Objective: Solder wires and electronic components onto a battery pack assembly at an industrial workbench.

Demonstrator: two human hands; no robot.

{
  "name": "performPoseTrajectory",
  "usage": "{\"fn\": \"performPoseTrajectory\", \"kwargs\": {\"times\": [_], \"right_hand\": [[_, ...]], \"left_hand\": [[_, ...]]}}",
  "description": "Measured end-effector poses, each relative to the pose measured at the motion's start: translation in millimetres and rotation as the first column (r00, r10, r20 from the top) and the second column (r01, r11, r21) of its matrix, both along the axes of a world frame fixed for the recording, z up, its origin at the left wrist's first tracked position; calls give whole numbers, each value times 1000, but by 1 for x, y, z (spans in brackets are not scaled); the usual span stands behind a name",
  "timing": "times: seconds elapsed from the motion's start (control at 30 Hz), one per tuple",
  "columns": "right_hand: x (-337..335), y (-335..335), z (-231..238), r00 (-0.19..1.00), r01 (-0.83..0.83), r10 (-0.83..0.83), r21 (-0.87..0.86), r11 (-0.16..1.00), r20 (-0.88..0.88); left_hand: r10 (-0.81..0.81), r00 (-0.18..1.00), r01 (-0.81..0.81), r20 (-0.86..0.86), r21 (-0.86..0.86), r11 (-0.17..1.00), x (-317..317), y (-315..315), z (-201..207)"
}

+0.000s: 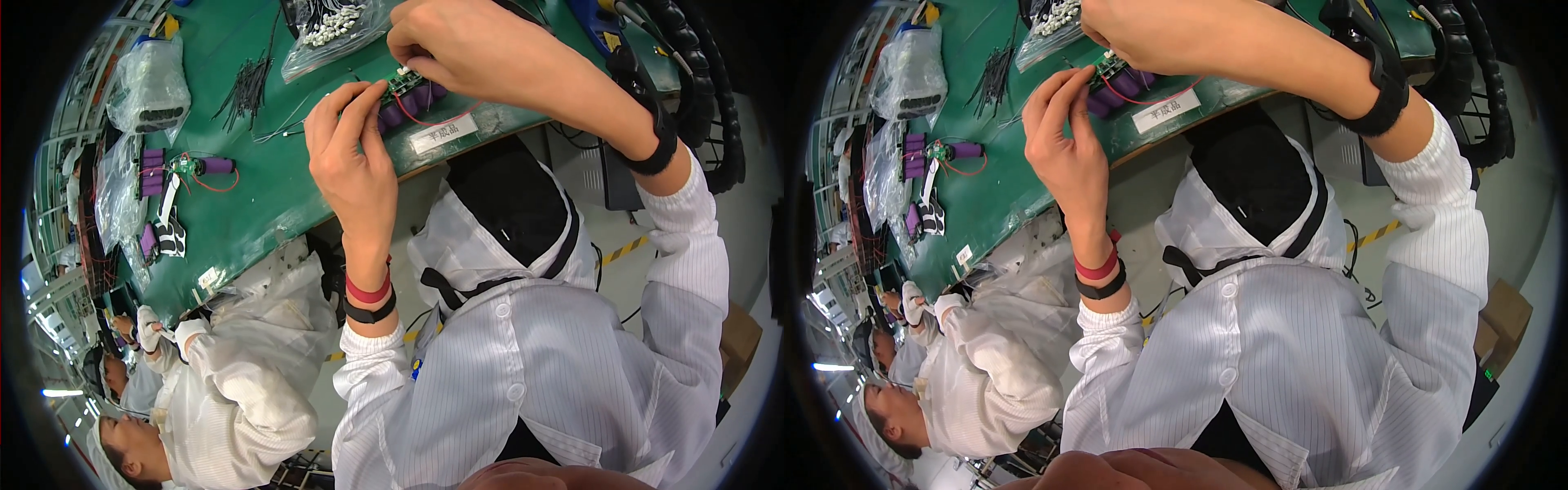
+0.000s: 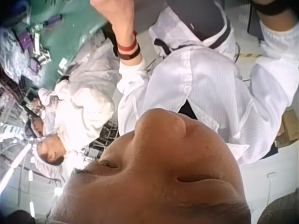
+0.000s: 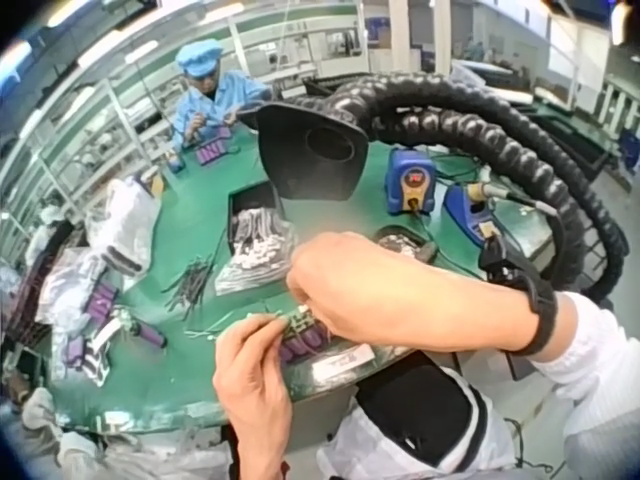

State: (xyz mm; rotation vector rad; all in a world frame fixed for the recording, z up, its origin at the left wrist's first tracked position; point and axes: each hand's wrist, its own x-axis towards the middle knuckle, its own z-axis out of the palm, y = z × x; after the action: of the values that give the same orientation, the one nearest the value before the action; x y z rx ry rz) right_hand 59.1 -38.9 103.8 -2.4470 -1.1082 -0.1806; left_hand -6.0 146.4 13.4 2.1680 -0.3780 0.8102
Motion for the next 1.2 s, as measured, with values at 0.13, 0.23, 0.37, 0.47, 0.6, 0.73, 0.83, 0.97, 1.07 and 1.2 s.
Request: {"fn": "performPoseTrajectory", "kwargs": {"times": [0.13, 0.23, 0.37, 0.47, 0.6, 0.73, 0.83, 0.97, 1.07, 1.2], "right_hand": [[2, -1, -8, 999, -5, 3, 25, 1000, 51], [-1, 1, -5, 1000, 23, -24, 45, 999, 12], [-2, -3, -1, 997, 60, -55, 108, 992, -48], [2, -3, -5, 998, 56, -49, 153, 987, -48], [12, -4, 6, 984, 21, -7, 79, 997, -177], [39, 5, 24, 957, -73, 44, -91, 993, -286], [47, 19, 37, 910, -146, 19, -276, 950, -414], [59, 30, 35, 967, -181, 59, -501, 846, -249], [88, 31, 27, 848, -390, 175, -365, 846, -500], [65, 29, 39, 876, -330, 100, -436, 838, -471]], "left_hand": [[-7, 1000, 7, -5, -9, 1000, 1, 1, -1], [8, 1000, -8, -15, 4, 1000, 0, 3, 0], [-6, 1000, 6, -9, -5, 1000, 1, 1, 1], [-1, 1000, 1, -6, -2, 1000, 2, 2, 1], [-2, 1000, 2, -18, -11, 1000, 2, 3, 1], [-15, 1000, 14, -26, -29, 999, 3, 4, 2], [-31, 999, 31, -29, -29, 999, 2, 7, 4], [-67, 995, 61, -77, -84, 995, 3, 7, 7], [-95, 993, 89, -73, -72, 993, 6, 14, 7], [-142, 989, 139, -45, -62, 988, 15, 22, 4]]}}
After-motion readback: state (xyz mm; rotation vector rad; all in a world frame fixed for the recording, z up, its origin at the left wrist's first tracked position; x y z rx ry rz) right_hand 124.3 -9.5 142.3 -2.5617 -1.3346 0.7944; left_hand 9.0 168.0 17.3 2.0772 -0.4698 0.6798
